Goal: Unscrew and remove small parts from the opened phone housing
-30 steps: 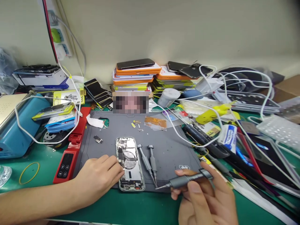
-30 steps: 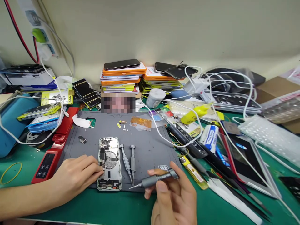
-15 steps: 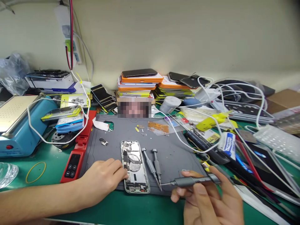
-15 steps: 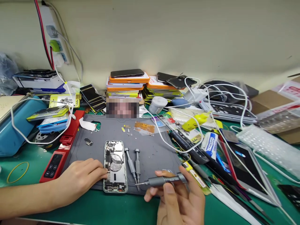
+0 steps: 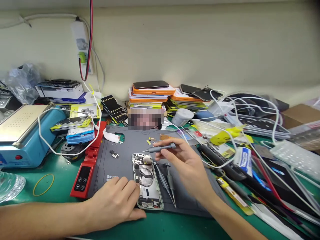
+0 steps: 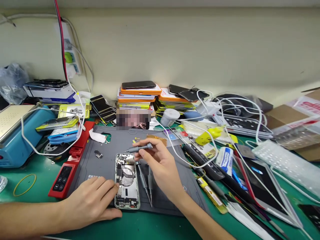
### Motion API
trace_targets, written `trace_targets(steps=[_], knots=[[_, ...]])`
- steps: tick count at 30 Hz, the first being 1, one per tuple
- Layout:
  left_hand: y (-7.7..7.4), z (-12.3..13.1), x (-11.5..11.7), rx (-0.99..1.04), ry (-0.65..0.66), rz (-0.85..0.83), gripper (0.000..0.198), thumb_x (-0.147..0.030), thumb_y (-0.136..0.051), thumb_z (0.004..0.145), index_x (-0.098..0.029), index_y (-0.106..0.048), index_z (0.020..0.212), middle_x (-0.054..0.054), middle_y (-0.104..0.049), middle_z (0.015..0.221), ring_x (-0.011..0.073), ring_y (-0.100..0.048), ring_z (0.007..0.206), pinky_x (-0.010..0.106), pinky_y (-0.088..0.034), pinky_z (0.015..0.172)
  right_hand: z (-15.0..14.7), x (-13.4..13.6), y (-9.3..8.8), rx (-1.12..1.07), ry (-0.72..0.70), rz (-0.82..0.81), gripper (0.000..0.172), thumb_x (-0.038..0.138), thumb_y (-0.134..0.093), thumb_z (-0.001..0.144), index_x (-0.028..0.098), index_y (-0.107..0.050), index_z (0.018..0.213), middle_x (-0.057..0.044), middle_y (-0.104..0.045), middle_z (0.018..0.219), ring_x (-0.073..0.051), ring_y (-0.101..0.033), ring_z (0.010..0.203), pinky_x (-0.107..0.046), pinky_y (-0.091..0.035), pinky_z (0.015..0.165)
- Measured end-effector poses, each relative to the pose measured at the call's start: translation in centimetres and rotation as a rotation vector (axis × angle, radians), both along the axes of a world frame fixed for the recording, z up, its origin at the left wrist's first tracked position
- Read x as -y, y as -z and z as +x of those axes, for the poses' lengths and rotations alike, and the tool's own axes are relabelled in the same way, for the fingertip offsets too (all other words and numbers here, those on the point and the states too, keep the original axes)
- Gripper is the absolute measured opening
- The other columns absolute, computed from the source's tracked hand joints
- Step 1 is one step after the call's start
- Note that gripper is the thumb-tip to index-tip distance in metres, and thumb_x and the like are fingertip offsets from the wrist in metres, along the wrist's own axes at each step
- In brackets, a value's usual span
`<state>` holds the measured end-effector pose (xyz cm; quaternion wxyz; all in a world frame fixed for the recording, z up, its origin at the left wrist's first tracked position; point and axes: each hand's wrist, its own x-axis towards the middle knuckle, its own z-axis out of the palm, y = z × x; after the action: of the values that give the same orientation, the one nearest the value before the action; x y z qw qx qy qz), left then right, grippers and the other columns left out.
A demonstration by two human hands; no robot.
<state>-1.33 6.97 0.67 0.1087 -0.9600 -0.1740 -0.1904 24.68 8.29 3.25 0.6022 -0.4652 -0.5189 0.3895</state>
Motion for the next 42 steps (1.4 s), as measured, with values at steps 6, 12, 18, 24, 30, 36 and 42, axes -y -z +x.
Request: trace_targets(steps=[6,12,18,24,30,36,42], knots=[[-0.1,0.2,0.0,0.009,0.013,0.031,0.055,-0.06,-0.066,0.108,-0.006,-0.074,0.114,0.007,-0.068,0.088,0.0219,-0.06,0.072,0.037,-0.043,0.059,-1.0,0.2,0.8,0.076,-0.148,-0.071,0.027,0.048,-0.073,0.104,0.022,-0.068,0.099,-0.011,-0.083,0.122,-0.021,-0.085,0.091,-0.038,-0.073,0.088],[-0.3,0.4,-0.5,0.052,0.001,0.022,0.055,-0.056,-0.057,0.113,-0.004,-0.075,0.119,0.006,-0.068,0.084,0.0214,-0.06,0.069,0.037,-0.041,0.058,-1.4,0.2,0.9,0.133,-0.22,-0.077,0.021,0.044,-0.065,0.109,0.024,-0.069,0.103,-0.009,-0.083,0.121,-0.019,-0.085,0.092,-0.034,-0.073,0.085],[-0.5,0.8,-0.4,0.043,-0.04,0.013,0.051,-0.053,-0.056,0.114,-0.006,-0.074,0.119,0.005,-0.068,0.086,0.0214,-0.059,0.069,0.038,-0.039,0.057,-0.9,0.7,1.6,0.148,-0.242,-0.097,0.021,0.043,-0.063,0.11,0.024,-0.07,0.104,-0.009,-0.083,0.124,-0.019,-0.085,0.094,-0.033,-0.072,0.087],[-0.5,1.2,-0.4,0.019,-0.098,0.036,0.05,-0.048,-0.048,0.118,-0.005,-0.072,0.122,0.005,-0.069,0.087,0.022,-0.06,0.069,0.039,-0.039,0.058,1.2,-0.7,0.2,-0.199,-0.017,-0.088,0.027,0.042,-0.081,0.098,0.026,-0.069,0.117,-0.005,-0.083,0.107,-0.014,-0.077,0.074,-0.029,-0.069,0.072],[-0.7,1.4,-0.6,-0.003,-0.122,0.038,0.044,-0.041,-0.046,0.119,-0.005,-0.07,0.127,0.006,-0.069,0.088,0.0231,-0.062,0.07,0.039,-0.04,0.058,2.3,-1.0,-1.0,-0.478,0.091,-0.333,0.06,0.048,-0.095,0.08,0.03,-0.068,0.13,0.001,-0.075,0.094,-0.009,-0.056,0.056,-0.021,-0.051,0.048],[-1.4,1.1,-0.7,-0.048,-0.075,0.053,0.037,-0.025,-0.045,0.117,-0.002,-0.067,0.133,0.007,-0.071,0.089,0.0229,-0.065,0.072,0.039,-0.042,0.059,0.3,0.9,-0.8,-0.444,-0.058,-0.434,0.065,0.048,-0.096,0.08,0.033,-0.066,0.136,0.005,-0.064,0.094,-0.005,-0.052,0.057,-0.018,-0.047,0.05],[-1.3,0.9,-0.8,-0.053,-0.053,0.065,0.036,-0.021,-0.05,0.112,0.0,-0.068,0.135,0.009,-0.074,0.093,0.0232,-0.066,0.073,0.039,-0.044,0.061,-0.9,1.8,0.1,-0.37,-0.184,-0.457,0.059,0.053,-0.085,0.089,0.032,-0.061,0.139,0.005,-0.061,0.092,-0.008,-0.051,0.054,-0.024,-0.054,0.046]])
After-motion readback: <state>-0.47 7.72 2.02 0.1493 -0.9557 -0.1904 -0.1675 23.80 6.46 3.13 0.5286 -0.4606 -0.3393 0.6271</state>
